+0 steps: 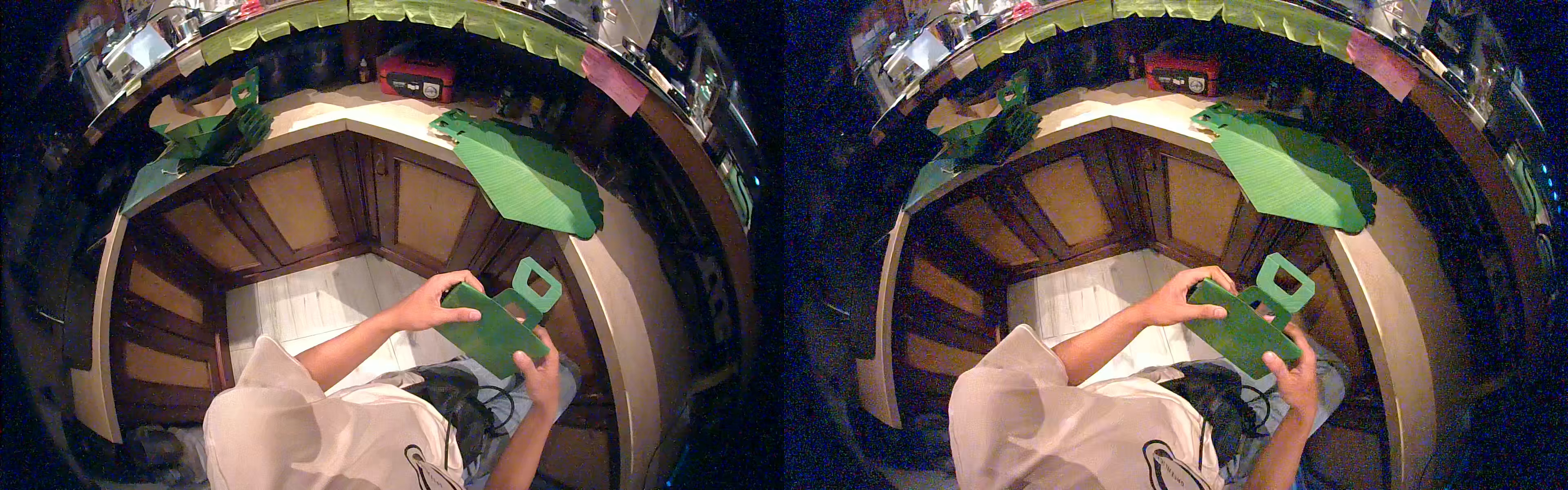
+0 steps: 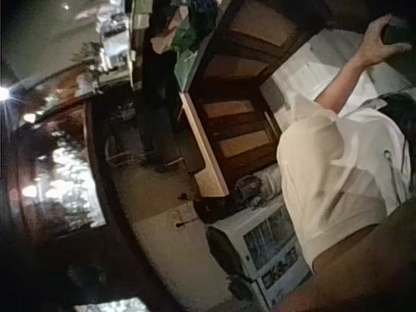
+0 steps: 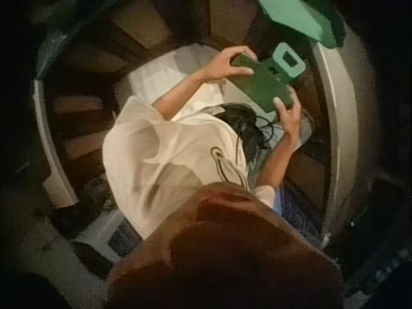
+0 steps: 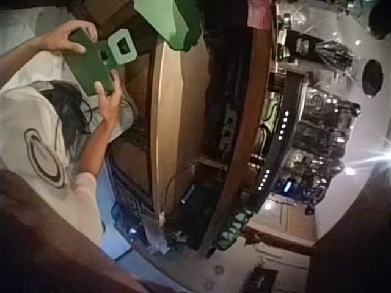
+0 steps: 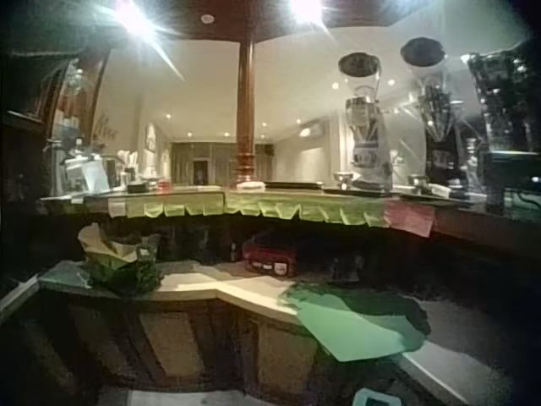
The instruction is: The person assembles green takeout boxes by folding the pre-cut cardboard flaps and interlocking them by hand on a counter.
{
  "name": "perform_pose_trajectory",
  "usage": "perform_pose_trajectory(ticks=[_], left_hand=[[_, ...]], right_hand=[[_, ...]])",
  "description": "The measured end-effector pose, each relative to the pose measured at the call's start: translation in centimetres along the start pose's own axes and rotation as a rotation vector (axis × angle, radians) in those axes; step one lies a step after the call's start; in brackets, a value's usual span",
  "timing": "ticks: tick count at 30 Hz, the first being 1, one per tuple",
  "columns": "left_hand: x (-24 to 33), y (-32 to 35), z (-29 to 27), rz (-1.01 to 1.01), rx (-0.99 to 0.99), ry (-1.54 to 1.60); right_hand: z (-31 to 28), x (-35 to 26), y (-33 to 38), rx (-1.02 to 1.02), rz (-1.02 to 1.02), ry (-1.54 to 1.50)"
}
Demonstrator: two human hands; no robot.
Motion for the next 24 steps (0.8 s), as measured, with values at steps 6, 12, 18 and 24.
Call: perform_pose_trajectory(ticks=[6, 12, 18, 24], left_hand=[[-0.1, -1.5, 0.3, 0.157, 0.209, -0.161], [-3.1, -2.9, 8.0, 0.161, 0.275, -0.422], [-3.0, -3.7, 10.5, 0.247, 0.296, 0.139], [3.0, -1.7, 3.2, 0.464, 0.373, -0.008]], right_hand=[[0.4, 3.8, 0.3, 0.160, 0.139, 0.018], [-1.5, 1.8, 1.2, 0.764, -0.104, 0.397], [1.9, -3.0, 1.3, 0.528, -0.400, 0.799], [4.0, -5.4, 0.6, 0.144, -0.595, 0.708]])
Point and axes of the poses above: each hand's wrist, its own y-axis away from the middle knuckle, its own z-axis out of the palm, x = y × z, the point moved 5 cm from there along -y, towards the middle knuckle, and after that the axes turned 14 degrees about y, right-handed, at the moved point
